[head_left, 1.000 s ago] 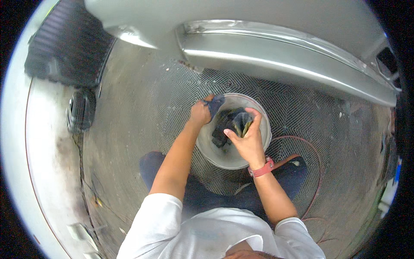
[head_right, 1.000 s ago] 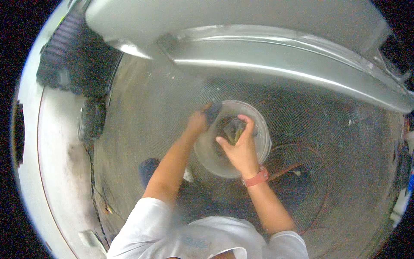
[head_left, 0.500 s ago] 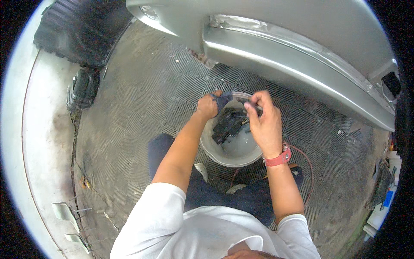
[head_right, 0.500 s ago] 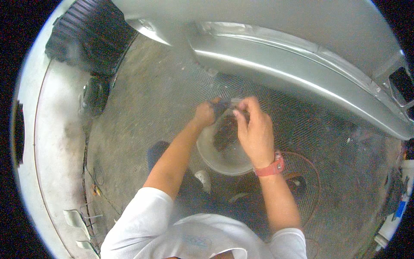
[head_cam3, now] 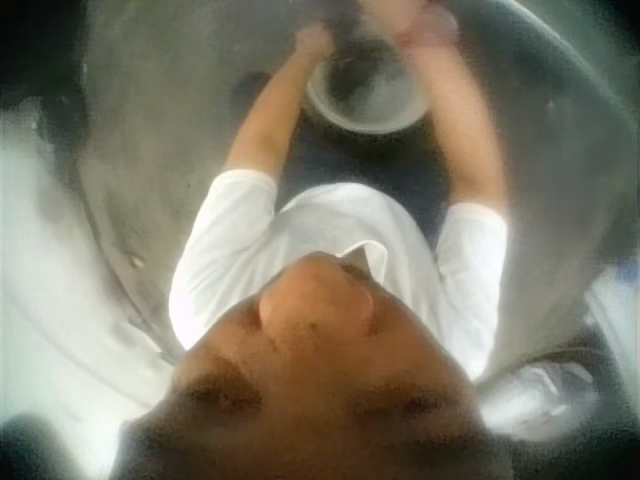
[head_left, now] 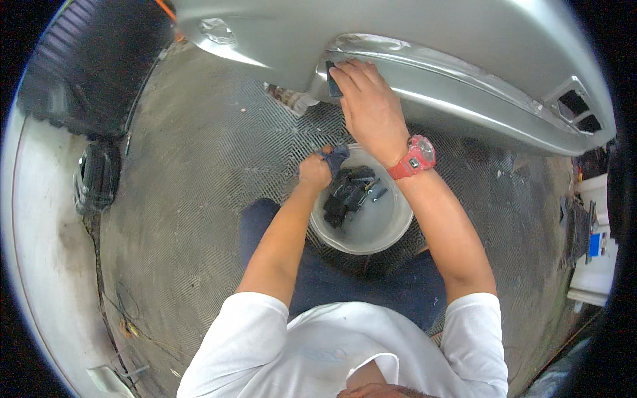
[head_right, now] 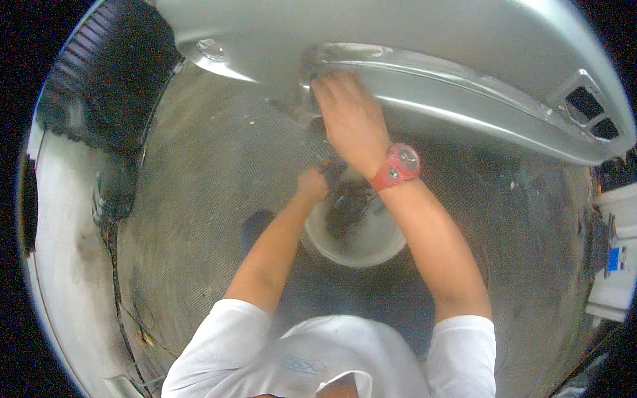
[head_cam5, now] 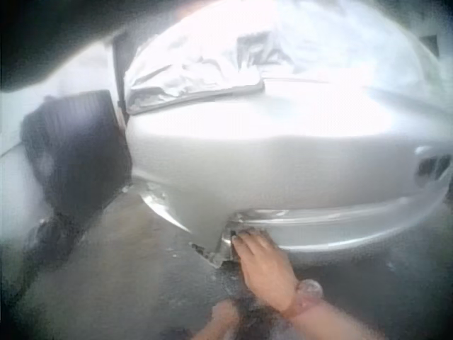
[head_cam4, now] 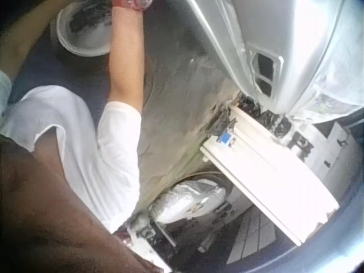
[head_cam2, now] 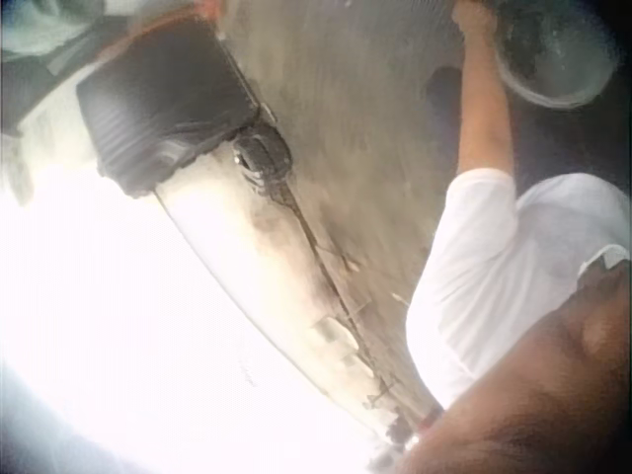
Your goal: The person kneels on the floor and scrubs a silver car bumper with a sponge, repeatedly dipping it into a bucket of water. They then wipe the bumper with a cloth, focusing on the lower edge and contours.
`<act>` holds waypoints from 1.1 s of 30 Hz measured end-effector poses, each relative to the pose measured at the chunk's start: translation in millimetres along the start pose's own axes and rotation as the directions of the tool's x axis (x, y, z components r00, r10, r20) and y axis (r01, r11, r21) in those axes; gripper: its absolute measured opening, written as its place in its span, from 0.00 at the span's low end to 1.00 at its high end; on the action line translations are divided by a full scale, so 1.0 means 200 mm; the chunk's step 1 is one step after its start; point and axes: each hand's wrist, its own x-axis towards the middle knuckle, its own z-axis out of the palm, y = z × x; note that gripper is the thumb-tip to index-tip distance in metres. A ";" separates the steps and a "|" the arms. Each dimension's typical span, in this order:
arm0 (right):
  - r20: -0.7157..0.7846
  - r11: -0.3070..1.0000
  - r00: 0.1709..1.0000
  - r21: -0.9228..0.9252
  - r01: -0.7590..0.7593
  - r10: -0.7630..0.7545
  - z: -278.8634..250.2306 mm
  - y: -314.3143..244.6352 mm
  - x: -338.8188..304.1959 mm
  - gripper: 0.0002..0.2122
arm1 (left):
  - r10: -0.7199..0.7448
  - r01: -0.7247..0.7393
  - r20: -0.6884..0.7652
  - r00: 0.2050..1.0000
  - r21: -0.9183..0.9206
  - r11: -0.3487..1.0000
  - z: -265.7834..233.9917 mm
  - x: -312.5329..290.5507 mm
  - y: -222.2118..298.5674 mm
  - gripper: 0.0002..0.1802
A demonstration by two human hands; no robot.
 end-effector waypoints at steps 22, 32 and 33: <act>0.173 0.955 0.984 -0.297 0.010 0.043 0.03 -0.07 0.15 0.17 | 0.034 -0.041 0.047 0.998 0.145 0.989 0.02 0.00 -0.01 0.16; 0.218 0.996 0.975 -0.075 0.058 -0.040 -0.24 -0.05 0.04 0.14 | 0.078 -0.076 -0.014 0.997 0.089 0.993 -0.03 0.00 0.01 0.23; 0.146 0.971 0.968 0.096 -0.219 0.204 -0.27 -0.06 -0.01 0.13 | 0.077 -0.076 -0.006 0.997 0.088 0.993 -0.03 0.00 0.03 0.24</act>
